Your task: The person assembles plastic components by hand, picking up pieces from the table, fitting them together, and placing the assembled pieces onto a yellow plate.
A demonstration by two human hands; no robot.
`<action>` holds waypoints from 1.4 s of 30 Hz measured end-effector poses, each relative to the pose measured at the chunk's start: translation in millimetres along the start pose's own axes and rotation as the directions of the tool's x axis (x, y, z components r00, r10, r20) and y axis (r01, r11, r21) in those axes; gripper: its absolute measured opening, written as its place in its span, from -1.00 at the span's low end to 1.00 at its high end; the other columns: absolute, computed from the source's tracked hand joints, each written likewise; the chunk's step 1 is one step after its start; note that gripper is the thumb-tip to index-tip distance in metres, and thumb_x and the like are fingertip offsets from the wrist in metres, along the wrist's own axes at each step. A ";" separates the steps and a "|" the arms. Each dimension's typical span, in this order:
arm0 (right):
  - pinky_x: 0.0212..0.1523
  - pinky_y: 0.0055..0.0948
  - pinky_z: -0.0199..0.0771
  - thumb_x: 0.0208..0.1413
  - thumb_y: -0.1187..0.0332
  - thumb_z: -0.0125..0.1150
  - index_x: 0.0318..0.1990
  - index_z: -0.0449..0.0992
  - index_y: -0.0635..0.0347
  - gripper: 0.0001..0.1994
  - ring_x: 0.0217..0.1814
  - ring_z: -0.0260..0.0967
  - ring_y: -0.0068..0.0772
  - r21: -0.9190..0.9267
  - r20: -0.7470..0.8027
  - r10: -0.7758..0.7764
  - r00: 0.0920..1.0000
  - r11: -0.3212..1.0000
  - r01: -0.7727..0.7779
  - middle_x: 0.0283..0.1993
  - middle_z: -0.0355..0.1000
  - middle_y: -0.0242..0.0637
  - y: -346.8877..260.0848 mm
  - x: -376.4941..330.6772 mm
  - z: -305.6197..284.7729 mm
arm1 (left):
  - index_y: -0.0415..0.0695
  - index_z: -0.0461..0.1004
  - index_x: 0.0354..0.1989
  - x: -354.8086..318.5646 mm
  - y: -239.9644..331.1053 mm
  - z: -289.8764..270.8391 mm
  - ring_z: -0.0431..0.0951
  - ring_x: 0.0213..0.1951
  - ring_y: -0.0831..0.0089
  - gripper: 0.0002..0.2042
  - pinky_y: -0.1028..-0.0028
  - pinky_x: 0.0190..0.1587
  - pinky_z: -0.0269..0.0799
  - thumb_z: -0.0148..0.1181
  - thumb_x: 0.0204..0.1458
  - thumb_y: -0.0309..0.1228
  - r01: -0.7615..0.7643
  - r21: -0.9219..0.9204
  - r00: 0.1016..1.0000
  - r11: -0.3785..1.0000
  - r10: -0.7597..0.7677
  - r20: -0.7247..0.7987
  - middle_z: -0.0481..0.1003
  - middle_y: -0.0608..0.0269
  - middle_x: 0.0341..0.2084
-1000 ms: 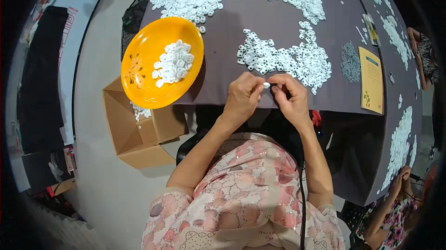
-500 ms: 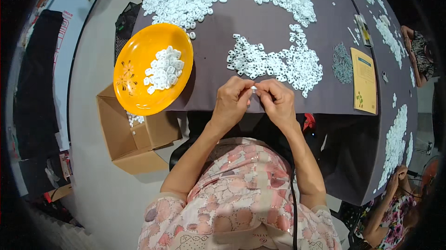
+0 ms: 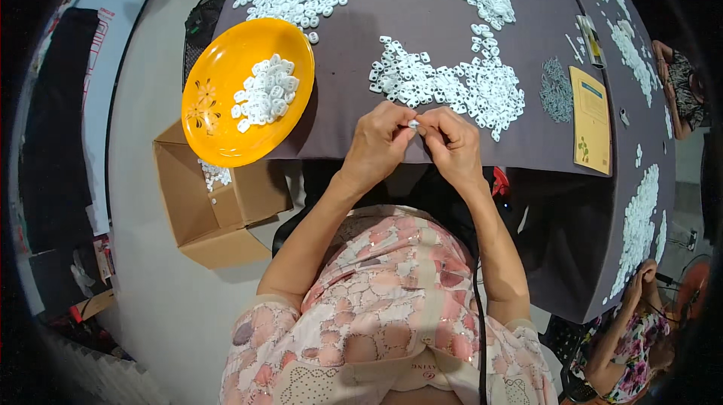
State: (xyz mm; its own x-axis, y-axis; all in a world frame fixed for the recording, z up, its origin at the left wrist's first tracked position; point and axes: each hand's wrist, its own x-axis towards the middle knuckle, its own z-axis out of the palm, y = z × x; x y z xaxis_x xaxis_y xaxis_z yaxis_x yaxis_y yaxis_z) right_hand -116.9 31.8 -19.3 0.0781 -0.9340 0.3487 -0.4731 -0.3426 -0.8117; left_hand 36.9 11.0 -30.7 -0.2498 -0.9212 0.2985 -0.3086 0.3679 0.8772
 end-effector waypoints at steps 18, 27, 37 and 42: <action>-0.46 -0.39 0.34 -0.13 0.68 0.06 -0.34 0.43 0.29 -0.83 -0.44 0.33 -0.22 -0.129 0.014 -0.285 0.958 0.950 0.284 -0.39 0.36 -0.19 11.2 2.1 3.7 | -0.30 0.30 -0.54 3.1 0.3 3.5 0.38 -0.56 0.12 -0.91 0.36 -0.56 0.24 0.09 -0.14 -0.69 -0.199 0.101 0.978 0.975 0.204 -0.042 0.30 0.06 -0.59; -0.42 -0.34 0.34 -0.23 0.71 0.06 -0.36 0.44 0.29 -0.78 -0.41 0.32 -0.15 -0.125 -0.006 -0.311 0.950 0.943 0.308 -0.41 0.34 -0.19 8.2 -2.7 6.2 | -0.27 0.27 -0.55 -4.0 4.2 1.4 0.41 -0.49 0.02 -0.90 0.23 -0.50 0.31 0.07 -0.11 -0.66 -0.148 0.184 0.989 0.972 0.144 0.036 0.31 0.02 -0.55; -0.40 -0.43 0.34 -0.10 0.65 0.08 -0.30 0.46 0.27 -0.83 -0.40 0.35 -0.31 0.042 0.044 -0.023 0.999 0.999 0.021 -0.43 0.36 -0.23 1.2 -0.5 0.3 | -0.29 0.47 -0.42 5.0 -5.4 -10.5 0.37 -0.57 0.55 -0.91 0.58 -0.53 0.27 0.13 -0.03 -0.50 0.240 -0.199 0.964 0.950 -0.208 0.168 0.42 0.27 -0.55; -0.43 -0.46 0.32 -0.12 0.59 0.18 -0.25 0.45 0.25 -0.79 -0.43 0.33 -0.37 0.040 0.062 0.012 0.998 0.999 -0.015 -0.39 0.38 -0.25 -6.6 0.2 0.6 | -0.26 0.49 -0.39 6.9 -8.8 -12.5 0.29 -0.62 0.74 -0.90 0.68 -0.60 0.19 0.12 0.02 -0.47 0.309 -0.237 0.945 0.921 -0.269 0.189 0.39 0.44 -0.59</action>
State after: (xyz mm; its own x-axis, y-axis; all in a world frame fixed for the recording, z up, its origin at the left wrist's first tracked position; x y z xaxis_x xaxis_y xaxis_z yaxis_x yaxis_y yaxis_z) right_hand -113.2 33.8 -14.2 0.1264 -0.9427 0.3088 -0.4389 -0.3323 -0.8348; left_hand 49.3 -0.2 -31.7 -0.3266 -0.9448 -0.0248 -0.1437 0.0238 0.9893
